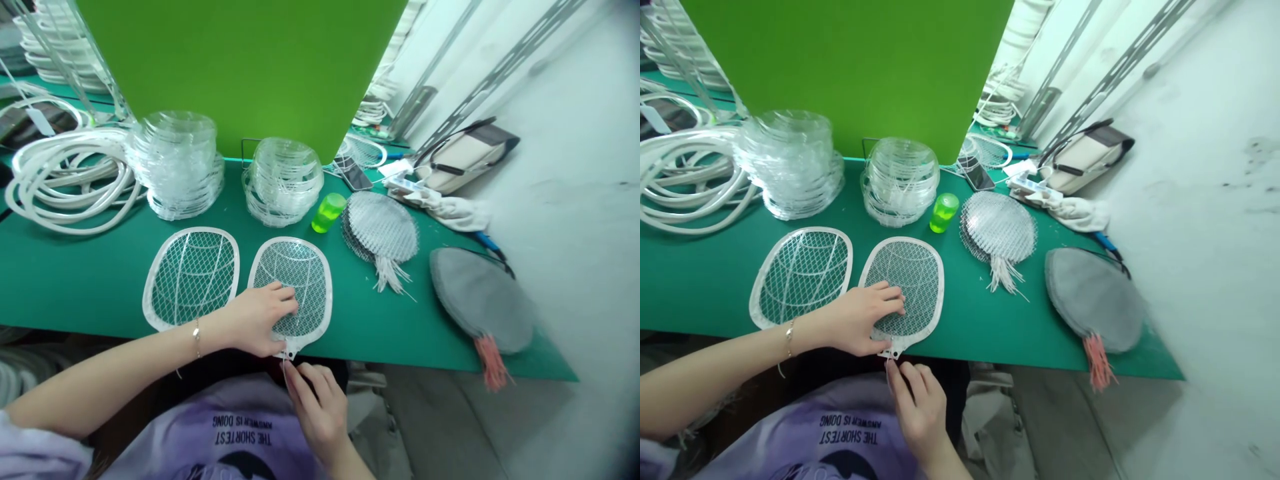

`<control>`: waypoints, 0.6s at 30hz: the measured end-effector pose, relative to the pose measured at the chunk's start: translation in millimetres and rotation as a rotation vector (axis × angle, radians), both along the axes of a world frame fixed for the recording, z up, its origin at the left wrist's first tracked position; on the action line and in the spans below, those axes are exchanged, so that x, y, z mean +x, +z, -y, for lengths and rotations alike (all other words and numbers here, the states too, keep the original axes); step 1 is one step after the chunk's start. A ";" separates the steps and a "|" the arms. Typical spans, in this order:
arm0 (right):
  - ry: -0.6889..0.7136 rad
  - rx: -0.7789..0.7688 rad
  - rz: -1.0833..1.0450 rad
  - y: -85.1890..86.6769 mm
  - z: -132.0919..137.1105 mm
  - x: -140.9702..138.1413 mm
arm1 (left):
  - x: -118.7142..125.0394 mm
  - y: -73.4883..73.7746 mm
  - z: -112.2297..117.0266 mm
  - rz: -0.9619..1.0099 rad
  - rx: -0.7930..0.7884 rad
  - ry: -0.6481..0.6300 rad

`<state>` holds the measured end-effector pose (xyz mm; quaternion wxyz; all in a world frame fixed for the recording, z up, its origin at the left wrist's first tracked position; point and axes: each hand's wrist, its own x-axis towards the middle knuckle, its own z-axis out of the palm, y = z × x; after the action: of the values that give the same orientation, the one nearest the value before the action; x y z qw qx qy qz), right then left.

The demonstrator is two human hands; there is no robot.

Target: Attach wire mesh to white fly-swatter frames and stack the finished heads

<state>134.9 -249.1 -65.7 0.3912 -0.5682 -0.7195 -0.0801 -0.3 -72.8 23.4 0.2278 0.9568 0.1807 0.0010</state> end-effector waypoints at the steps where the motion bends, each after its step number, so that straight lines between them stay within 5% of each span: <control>1: 0.008 0.003 -0.001 2.9 -0.7 -0.6 | 0.3 0.1 -0.4 -0.003 0.005 -0.002; 11: 0.012 -0.012 -0.266 12.1 -20.0 -26.7 | -0.2 -6.4 -1.1 0.018 0.034 0.017; 18: 0.036 -0.011 -0.126 6.7 -15.7 -21.5 | 0.5 -5.6 1.1 0.038 0.009 0.030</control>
<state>113.3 -233.4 -59.0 0.4338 -0.5613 -0.7040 -0.0332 0.1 -73.9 17.8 0.2267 0.9548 0.1906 0.0237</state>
